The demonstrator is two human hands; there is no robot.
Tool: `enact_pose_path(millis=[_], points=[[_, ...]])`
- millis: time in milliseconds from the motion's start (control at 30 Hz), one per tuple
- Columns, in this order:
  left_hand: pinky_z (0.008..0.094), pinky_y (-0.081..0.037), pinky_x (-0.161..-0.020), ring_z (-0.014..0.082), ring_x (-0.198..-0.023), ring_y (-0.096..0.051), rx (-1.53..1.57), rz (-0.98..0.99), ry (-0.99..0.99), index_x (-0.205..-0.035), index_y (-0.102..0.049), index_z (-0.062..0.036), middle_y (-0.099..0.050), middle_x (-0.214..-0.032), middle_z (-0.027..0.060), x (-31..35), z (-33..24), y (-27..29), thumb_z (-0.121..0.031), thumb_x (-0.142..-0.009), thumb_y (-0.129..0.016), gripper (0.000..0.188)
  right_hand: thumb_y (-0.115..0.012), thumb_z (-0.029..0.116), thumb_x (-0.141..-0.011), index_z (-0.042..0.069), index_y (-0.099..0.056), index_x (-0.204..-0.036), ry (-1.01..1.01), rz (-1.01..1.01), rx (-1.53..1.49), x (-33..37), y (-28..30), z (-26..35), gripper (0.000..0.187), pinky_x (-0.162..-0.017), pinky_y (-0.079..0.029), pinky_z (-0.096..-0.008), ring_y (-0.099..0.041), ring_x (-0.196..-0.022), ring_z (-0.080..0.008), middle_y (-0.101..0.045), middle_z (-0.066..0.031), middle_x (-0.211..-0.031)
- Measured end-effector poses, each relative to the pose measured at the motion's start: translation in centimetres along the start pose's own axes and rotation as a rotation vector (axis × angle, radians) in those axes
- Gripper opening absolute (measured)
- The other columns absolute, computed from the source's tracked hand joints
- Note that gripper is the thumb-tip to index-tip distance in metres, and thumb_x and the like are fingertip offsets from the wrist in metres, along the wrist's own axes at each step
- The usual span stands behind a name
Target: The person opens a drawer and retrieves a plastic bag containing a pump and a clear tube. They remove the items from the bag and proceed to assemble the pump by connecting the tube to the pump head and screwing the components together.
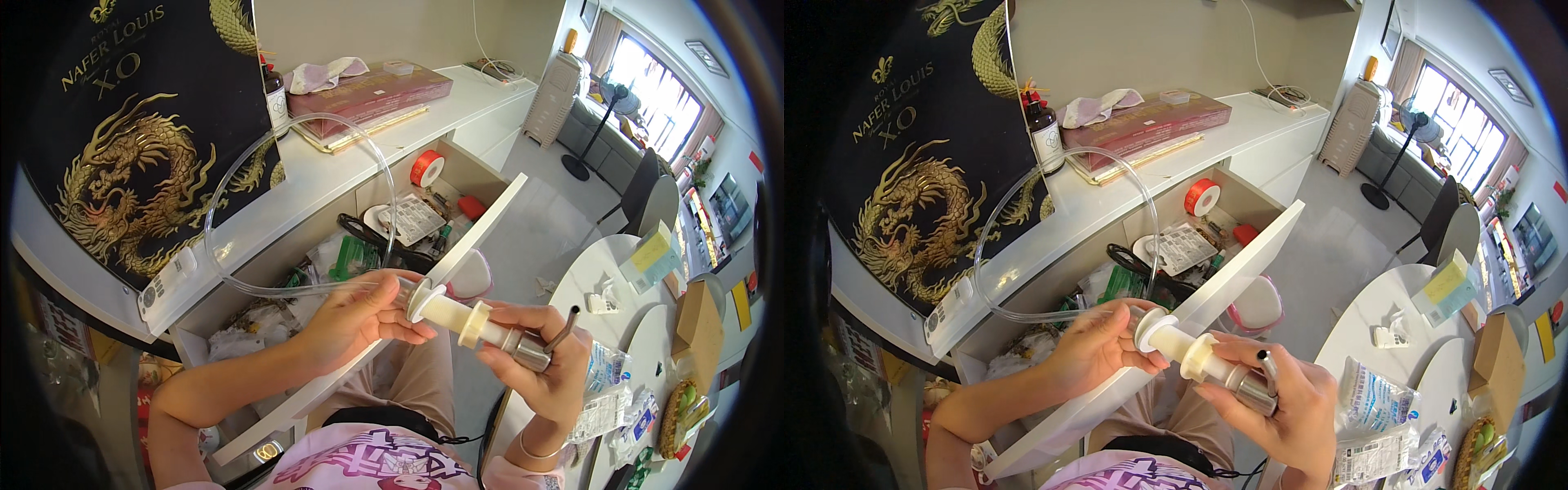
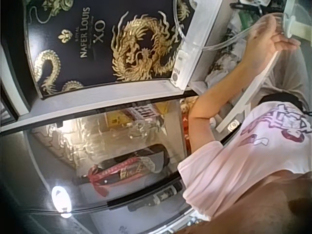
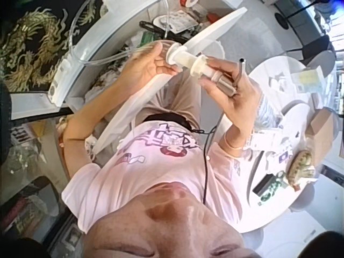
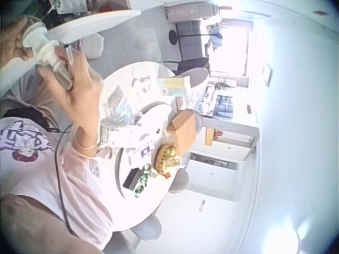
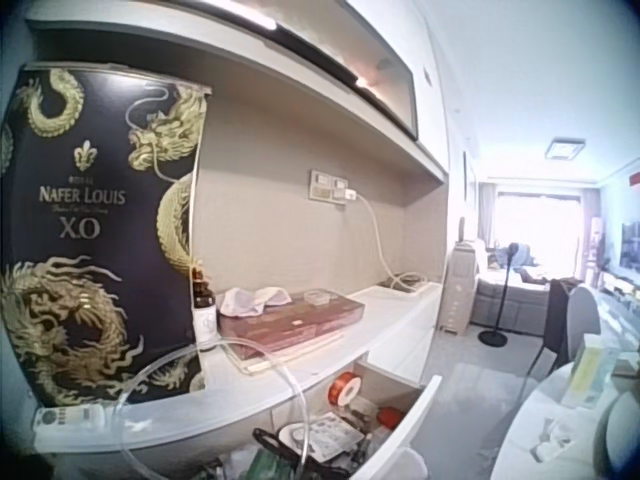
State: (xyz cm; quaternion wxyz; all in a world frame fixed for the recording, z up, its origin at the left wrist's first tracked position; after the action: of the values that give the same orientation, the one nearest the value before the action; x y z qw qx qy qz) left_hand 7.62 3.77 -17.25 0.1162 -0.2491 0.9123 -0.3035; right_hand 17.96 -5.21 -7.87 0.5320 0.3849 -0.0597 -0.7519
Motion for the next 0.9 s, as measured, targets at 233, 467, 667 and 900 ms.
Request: enact_pose_path(millis=[233,467,667,900], points=[[0.0337,-0.046,-0.077,0.0243,-0.086,-0.057,-0.037,-0.015,-0.021,-0.113,-0.038,0.0021,-0.052,-0.101,0.0172,-0.1,-0.5,0.3,-0.031,-0.088,-0.035,0.041,-0.072,0.009,-0.061,-0.004,-0.055,-0.085,-0.04,0.022,-0.153,0.1,0.1,-0.9,0.032,-0.063,-0.048,-0.0244,-0.062,-0.072,-0.0178,-0.062,-0.013,-0.085],[0.0377,-0.047,-0.076,0.0279,-0.086,-0.057,-0.233,-0.123,-0.101,-0.11,-0.039,0.0033,-0.05,-0.104,0.0192,-0.3,-2.5,1.3,-0.024,-0.089,-0.035,0.035,-0.071,0.003,-0.062,-0.003,-0.058,-0.086,-0.131,-0.067,-0.208,-0.1,3.5,-2.8,0.028,-0.058,-0.044,-0.0178,-0.057,-0.065,-0.008,-0.063,-0.0088,-0.077],[0.0416,-0.044,-0.082,0.0261,-0.101,-0.049,-0.49,0.008,-0.128,-0.11,-0.039,0.003,-0.046,-0.111,0.0187,0.3,-2.2,0.0,-0.012,-0.087,-0.036,0.027,-0.071,0.005,-0.062,0.001,-0.06,-0.086,-0.149,-0.067,-0.126,-0.2,2.7,-3.0,0.026,-0.05,-0.039,-0.0145,-0.052,-0.055,-0.0036,-0.062,-0.0043,-0.068],[0.0292,-0.042,-0.082,0.0158,-0.094,-0.05,-0.479,0.067,-0.022,-0.111,-0.042,0.0017,-0.048,-0.11,0.0134,0.3,-1.4,-1.2,-0.013,-0.086,-0.042,0.029,-0.071,0.011,-0.064,-0.002,-0.057,-0.086,-0.179,-0.139,-0.155,0.0,2.5,-3.6,0.03,-0.05,-0.038,-0.0161,-0.05,-0.054,-0.0053,-0.058,-0.0043,-0.063]])
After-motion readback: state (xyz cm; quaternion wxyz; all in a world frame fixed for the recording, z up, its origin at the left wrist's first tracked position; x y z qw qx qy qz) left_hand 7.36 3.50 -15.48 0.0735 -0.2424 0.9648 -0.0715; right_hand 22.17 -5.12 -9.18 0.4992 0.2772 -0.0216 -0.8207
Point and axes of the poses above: each hand's wrist, its own x-axis away from the middle knuckle, its own y-axis out of the back of the hand, z = x × y, the point moved 10 cm from there along -x, towards the middle knuckle
